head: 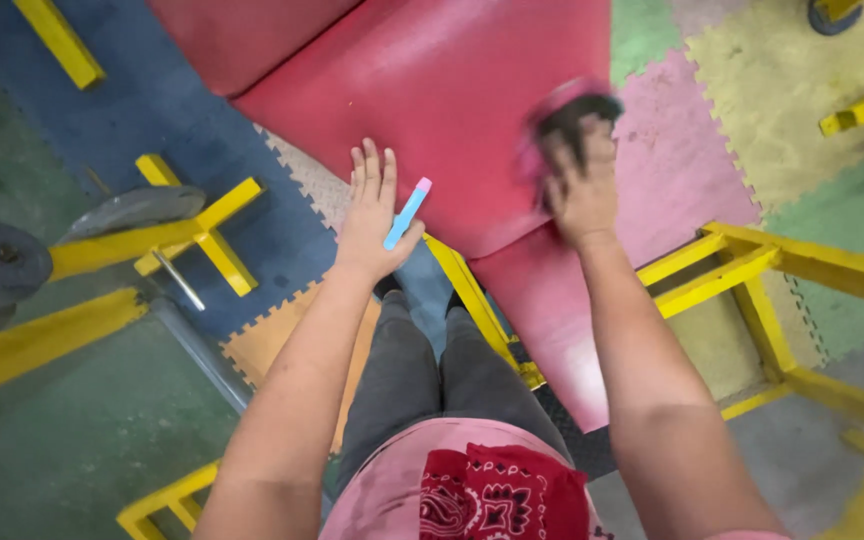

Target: Wiping down gym machines and weights using a spray bottle and cloth.

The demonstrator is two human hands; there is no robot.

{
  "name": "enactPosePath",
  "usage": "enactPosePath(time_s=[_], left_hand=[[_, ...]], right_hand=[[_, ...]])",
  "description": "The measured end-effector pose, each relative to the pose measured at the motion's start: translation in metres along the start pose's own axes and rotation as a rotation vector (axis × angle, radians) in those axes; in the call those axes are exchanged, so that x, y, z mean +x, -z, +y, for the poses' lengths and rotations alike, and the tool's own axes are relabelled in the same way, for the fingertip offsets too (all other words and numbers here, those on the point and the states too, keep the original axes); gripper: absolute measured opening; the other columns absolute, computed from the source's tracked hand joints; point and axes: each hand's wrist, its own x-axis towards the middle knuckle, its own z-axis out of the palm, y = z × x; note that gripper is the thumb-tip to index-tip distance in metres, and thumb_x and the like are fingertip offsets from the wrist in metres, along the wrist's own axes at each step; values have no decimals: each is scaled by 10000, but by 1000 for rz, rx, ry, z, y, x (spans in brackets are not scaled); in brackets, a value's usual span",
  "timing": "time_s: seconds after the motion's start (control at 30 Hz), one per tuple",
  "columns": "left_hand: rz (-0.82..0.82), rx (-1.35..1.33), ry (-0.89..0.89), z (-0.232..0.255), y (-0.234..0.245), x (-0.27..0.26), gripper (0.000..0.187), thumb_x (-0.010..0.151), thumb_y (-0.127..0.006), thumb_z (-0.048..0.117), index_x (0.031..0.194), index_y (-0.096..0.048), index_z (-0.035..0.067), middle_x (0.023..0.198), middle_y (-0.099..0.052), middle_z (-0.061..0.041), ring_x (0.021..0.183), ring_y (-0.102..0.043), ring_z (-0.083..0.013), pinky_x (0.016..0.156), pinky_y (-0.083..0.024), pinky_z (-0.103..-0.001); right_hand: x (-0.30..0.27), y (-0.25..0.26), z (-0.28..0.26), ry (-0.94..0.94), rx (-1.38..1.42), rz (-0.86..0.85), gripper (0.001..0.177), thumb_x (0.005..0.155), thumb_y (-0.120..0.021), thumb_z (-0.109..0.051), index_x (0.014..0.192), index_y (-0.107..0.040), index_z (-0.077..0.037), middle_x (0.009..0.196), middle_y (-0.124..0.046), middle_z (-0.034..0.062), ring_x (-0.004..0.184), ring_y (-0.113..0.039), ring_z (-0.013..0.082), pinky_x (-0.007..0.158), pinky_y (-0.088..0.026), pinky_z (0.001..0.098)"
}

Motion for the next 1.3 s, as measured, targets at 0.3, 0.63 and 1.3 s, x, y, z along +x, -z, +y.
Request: enactPosePath(time_s=[0.3,0.63,1.3], left_hand=[[-20,8,-21,-4,-1,0,1102,792,-780,313,1628,-148,-28,1687,-51,-316,1564,-46,-536,1264,-173,-583],[-63,-106,-237,-38,22,-9,1074,794,-760,271,1608,-145,-63,1668,-19,-363,1543,-35,-580,1276,-171,-576],[-453,-540,-433,-76,44,-20,494,825,-651,61,1312,-586,9,1331,-612,-231,1270,-571,-440,1131,-449,-459]], right_hand=[[-46,-41,-65,-889,292,318,583,1143,-420,-289,1630,-233,-29,1640,-299,321,1514,-291,497,1263,-236,508],[-30,-57,-156,-1358,800,574,494,1095,-431,-254,1533,-416,-26,1525,-511,249,1431,-486,348,1199,-360,387],[-42,-60,-205,-864,89,186,604,863,-606,-30,1456,-580,-140,1651,-386,188,1540,-342,396,1272,-304,559]])
